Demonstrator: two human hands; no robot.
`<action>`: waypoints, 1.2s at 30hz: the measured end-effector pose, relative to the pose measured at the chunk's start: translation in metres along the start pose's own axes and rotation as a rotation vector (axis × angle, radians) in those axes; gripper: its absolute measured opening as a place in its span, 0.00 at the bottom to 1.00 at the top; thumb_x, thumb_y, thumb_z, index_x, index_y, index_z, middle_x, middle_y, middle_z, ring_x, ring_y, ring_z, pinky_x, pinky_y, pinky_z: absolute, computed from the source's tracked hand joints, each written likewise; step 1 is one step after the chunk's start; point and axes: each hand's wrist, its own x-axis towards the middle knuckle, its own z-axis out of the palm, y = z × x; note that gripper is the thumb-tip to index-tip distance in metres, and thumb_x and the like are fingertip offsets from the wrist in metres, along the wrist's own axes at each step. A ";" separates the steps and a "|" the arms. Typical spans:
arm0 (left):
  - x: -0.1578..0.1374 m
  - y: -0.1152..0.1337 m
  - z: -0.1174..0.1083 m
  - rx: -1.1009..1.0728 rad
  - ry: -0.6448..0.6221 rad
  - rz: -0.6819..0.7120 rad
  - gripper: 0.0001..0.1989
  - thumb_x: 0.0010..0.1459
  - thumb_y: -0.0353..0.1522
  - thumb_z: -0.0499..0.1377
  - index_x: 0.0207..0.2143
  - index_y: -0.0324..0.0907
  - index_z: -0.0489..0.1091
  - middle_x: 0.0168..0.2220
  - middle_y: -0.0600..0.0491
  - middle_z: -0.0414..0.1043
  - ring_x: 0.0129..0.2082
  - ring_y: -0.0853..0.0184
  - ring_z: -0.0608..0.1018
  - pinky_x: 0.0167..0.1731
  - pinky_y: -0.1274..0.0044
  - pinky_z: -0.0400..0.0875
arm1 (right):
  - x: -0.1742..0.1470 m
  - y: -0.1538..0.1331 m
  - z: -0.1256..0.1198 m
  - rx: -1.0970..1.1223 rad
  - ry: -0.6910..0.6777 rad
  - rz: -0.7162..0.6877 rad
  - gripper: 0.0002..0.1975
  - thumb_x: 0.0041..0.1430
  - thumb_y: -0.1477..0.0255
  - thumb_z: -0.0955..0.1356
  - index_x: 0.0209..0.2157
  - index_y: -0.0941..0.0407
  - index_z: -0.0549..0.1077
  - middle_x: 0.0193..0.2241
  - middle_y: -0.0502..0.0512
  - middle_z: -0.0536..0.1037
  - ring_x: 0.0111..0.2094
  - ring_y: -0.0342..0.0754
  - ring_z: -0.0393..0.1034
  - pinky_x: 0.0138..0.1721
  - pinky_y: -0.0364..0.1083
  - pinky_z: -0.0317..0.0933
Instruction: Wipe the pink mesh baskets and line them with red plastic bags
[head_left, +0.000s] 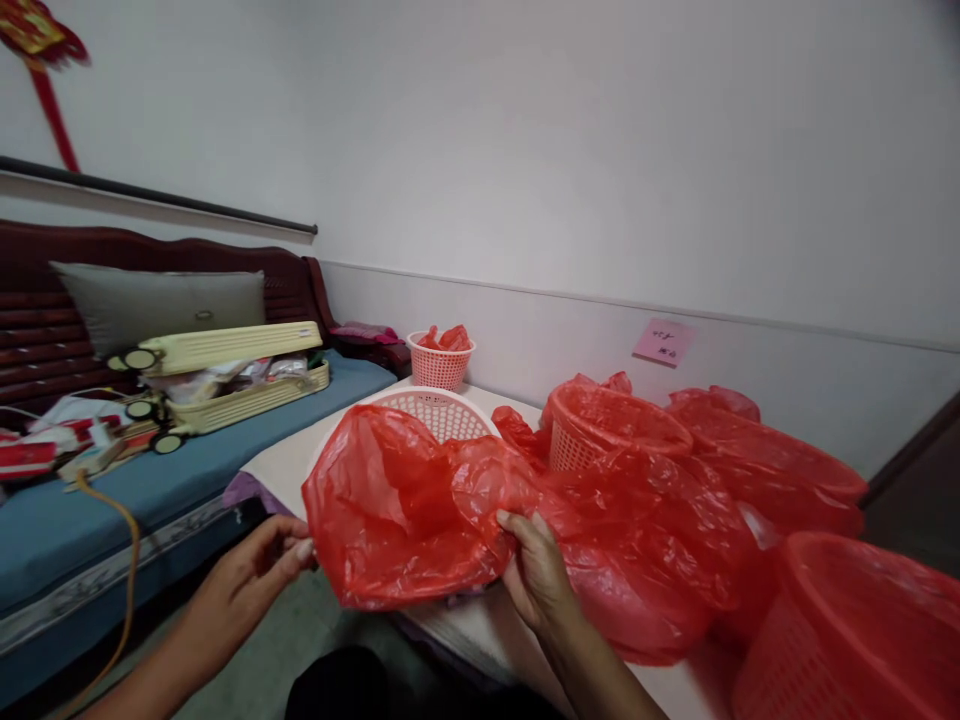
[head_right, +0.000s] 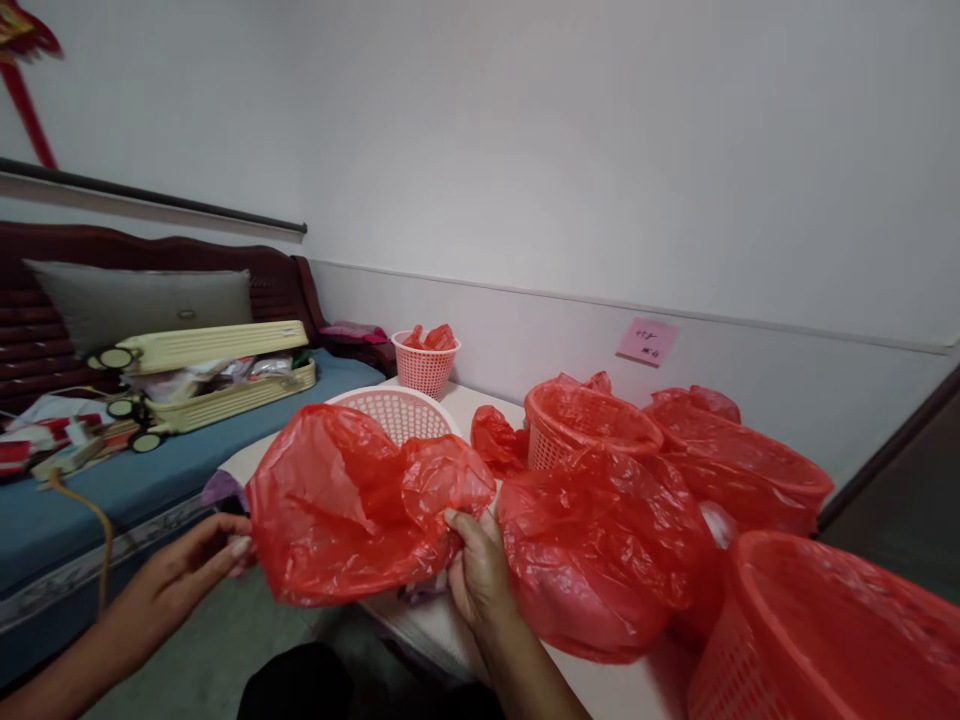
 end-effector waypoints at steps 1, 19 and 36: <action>0.000 -0.001 -0.001 -0.093 -0.002 -0.076 0.14 0.60 0.44 0.55 0.36 0.44 0.71 0.29 0.53 0.78 0.29 0.65 0.81 0.26 0.76 0.77 | 0.000 -0.001 0.001 -0.009 0.001 -0.004 0.13 0.44 0.75 0.74 0.33 0.55 0.71 0.32 0.50 0.80 0.32 0.46 0.75 0.34 0.45 0.70; 0.000 0.051 -0.040 -0.022 0.349 -0.286 0.19 0.51 0.52 0.59 0.32 0.48 0.68 0.28 0.56 0.71 0.31 0.65 0.73 0.33 0.75 0.69 | -0.028 -0.003 0.013 -0.234 -0.145 -0.038 0.12 0.48 0.72 0.72 0.38 0.57 0.77 0.35 0.57 0.82 0.34 0.53 0.76 0.37 0.50 0.69; 0.110 0.049 0.049 0.345 -0.443 -0.155 0.13 0.43 0.36 0.61 0.33 0.40 0.72 0.36 0.44 0.77 0.40 0.50 0.77 0.43 0.63 0.67 | -0.028 -0.005 0.012 -0.336 -0.091 -0.062 0.10 0.44 0.72 0.72 0.33 0.57 0.76 0.29 0.54 0.81 0.29 0.49 0.74 0.33 0.45 0.65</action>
